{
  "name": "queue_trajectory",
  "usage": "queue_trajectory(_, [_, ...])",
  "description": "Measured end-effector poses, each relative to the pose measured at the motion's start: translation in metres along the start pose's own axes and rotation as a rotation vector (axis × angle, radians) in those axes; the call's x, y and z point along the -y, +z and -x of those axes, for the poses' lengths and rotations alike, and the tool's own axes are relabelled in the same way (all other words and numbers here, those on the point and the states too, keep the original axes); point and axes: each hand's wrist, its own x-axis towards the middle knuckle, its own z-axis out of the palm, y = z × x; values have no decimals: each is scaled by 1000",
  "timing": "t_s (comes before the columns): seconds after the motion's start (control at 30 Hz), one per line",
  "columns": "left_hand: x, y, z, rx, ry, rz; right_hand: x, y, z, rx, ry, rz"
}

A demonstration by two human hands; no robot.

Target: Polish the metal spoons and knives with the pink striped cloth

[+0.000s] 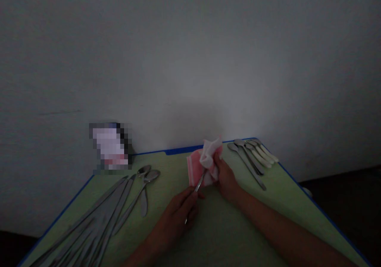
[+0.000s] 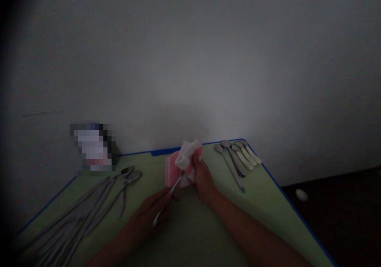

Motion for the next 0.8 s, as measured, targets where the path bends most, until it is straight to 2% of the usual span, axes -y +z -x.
queue_trajectory(0.1, [-4,-2,1,16,11,8,8,2,-1,103,51,-202])
queue_trajectory(0.2, [-6,-1,3,1,20,-26,19,5,2,289,35,-248])
queue_trajectory(0.27, [-7,0,5,-18,16,-64,22,6,5,336,101,-226])
queue_trajectory(0.33, [-7,1,5,-16,-1,-122,20,6,7,317,182,-141])
queue_trajectory(0.4, [-8,1,6,7,-15,-225,15,4,8,267,203,-57])
queue_trajectory(0.6, [-15,1,8,-28,137,-593,5,0,9,164,61,105])
queue_trajectory(0.73, [-16,2,9,-4,137,-641,6,0,6,89,-15,177])
queue_trajectory(0.8, [-16,2,10,36,148,-629,8,-3,4,85,-5,168])
